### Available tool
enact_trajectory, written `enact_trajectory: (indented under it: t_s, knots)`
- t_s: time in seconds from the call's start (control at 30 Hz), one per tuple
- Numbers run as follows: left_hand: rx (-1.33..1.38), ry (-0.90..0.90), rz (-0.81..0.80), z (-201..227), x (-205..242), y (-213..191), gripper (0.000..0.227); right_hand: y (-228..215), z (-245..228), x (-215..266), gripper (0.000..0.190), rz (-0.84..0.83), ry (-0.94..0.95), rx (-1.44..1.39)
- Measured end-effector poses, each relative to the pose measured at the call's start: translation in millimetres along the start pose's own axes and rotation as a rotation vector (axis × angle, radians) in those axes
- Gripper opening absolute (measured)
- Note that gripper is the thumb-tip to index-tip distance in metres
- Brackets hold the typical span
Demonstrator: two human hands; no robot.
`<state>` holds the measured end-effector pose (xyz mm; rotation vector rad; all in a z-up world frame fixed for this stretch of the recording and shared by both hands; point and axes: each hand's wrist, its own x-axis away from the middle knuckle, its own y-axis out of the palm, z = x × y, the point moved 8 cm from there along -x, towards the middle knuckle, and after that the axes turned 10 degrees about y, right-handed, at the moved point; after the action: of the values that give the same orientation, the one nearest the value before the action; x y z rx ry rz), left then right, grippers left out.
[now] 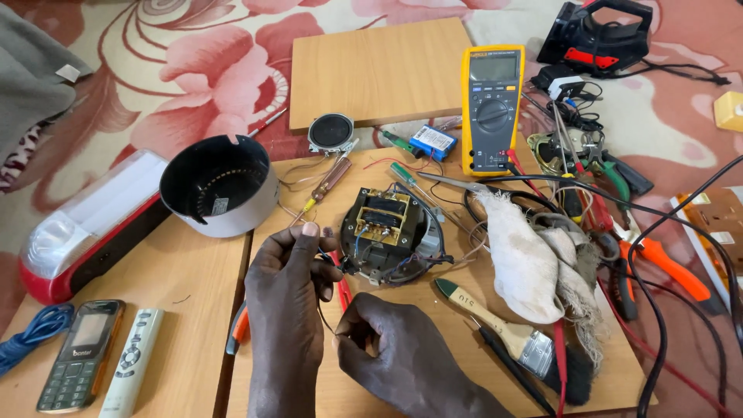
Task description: Repairing the internal circuitry of an electrical component by cutting tape and manipulating wires.
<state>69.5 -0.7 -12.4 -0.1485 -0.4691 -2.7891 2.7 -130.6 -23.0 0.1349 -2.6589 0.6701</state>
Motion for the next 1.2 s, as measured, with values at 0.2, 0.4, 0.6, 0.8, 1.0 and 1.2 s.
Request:
enact_trajectory:
  t_s: [0.2, 0.4, 0.6, 0.8, 1.0, 1.2]
  knots:
    - [0.013, 0.001, 0.014, 2, 2, 0, 0.017, -3, 2, 1, 0.01, 0.042, -0.011, -0.023]
    - [0.009, -0.008, 0.016, 3, 0, 2, 0.017, -5, 5, -1, 0.009, 0.049, -0.048, -0.071]
    - [0.003, -0.018, 0.017, 1, 1, 1, 0.017, -1, 9, -1, 0.007, 0.035, -0.033, -0.144]
    - [0.002, -0.021, 0.027, 0, 1, 0, 0.018, 0, 9, -1, 0.007, -0.012, -0.013, -0.146]
    - [-0.008, -0.021, 0.025, 0, 2, -7, 0.018, 3, 6, 2, 0.008, 0.015, -0.035, -0.123]
    - [0.015, 0.028, -0.009, -3, 2, -7, 0.023, 1, 1, 3, 0.009, -0.009, 0.01, -0.09]
